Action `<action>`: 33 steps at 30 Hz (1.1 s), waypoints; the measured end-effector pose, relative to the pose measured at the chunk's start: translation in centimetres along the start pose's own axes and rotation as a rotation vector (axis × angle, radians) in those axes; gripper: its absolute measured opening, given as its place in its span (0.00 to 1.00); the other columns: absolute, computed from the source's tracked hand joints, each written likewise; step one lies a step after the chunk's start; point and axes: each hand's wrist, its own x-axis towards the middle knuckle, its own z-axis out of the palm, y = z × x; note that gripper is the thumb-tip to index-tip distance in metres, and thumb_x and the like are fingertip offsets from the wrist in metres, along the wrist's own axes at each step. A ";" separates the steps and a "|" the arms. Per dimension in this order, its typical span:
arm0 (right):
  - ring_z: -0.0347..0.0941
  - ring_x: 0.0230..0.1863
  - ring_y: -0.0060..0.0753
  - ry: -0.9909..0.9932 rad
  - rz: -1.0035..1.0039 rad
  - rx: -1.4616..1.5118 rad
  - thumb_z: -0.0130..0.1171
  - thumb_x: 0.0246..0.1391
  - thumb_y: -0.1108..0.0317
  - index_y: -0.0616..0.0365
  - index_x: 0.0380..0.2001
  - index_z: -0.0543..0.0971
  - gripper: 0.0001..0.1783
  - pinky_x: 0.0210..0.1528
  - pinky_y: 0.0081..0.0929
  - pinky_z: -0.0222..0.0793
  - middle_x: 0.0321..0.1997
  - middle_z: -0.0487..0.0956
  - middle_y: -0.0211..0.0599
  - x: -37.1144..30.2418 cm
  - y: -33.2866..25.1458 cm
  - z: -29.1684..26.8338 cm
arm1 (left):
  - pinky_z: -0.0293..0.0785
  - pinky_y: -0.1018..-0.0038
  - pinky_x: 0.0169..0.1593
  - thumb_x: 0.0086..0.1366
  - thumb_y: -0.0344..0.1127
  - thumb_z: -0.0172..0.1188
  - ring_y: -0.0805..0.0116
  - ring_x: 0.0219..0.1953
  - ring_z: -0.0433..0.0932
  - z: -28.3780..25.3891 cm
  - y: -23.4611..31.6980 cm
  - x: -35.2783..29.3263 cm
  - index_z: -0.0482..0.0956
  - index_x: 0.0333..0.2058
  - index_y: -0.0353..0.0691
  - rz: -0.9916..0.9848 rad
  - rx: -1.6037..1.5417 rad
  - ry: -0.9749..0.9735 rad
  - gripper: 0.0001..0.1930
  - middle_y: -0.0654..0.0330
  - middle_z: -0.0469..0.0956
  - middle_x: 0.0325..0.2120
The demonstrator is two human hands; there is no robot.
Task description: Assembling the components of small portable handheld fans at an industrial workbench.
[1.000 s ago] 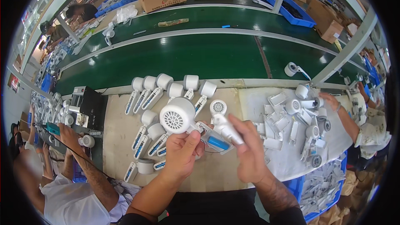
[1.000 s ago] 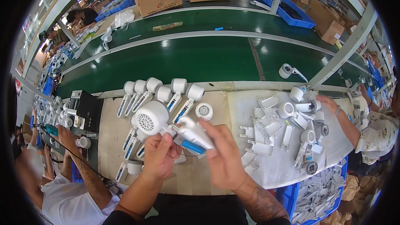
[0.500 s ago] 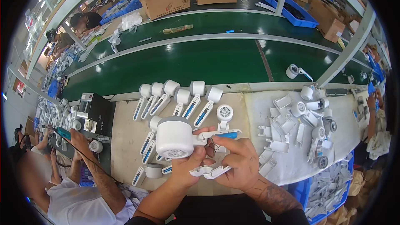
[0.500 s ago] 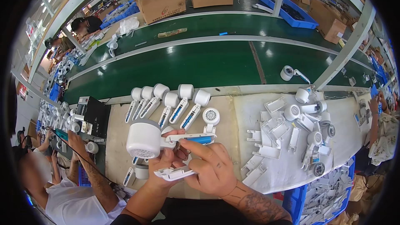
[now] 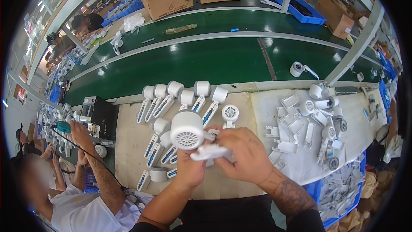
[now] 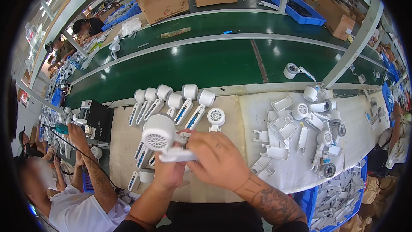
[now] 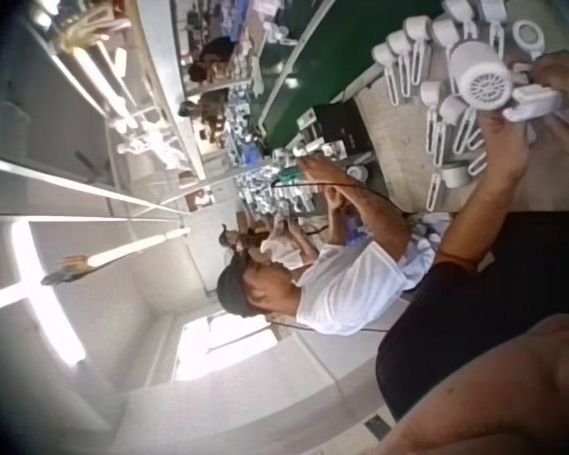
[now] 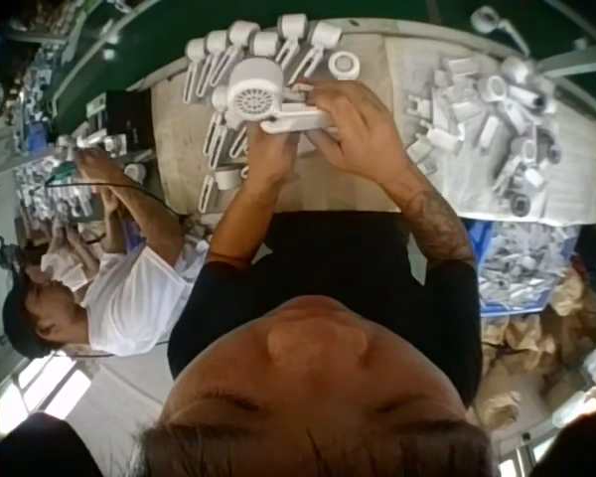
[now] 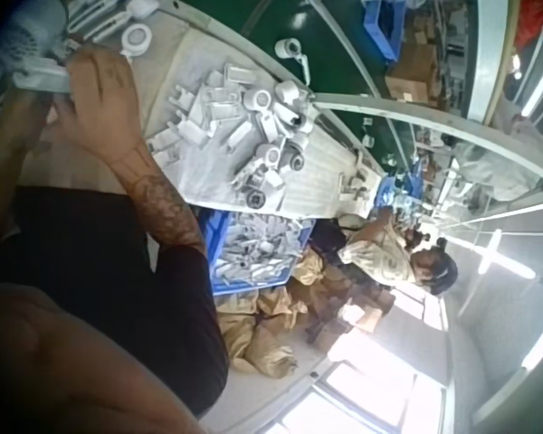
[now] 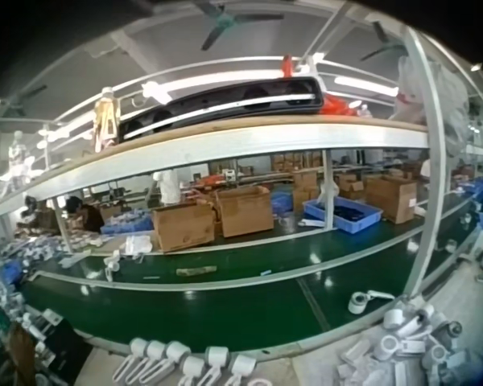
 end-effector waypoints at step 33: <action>0.79 0.50 0.47 -0.152 0.223 -0.242 0.71 0.45 0.65 0.65 0.61 0.68 0.40 0.53 0.41 0.76 0.52 0.79 0.49 -2.1 -0.3 -1.0 | 0.74 0.71 0.53 0.65 0.23 0.61 0.69 0.50 0.76 0.4 0.2 -0.1 0.73 0.54 0.28 0.154 0.263 -0.107 0.19 0.54 0.78 0.49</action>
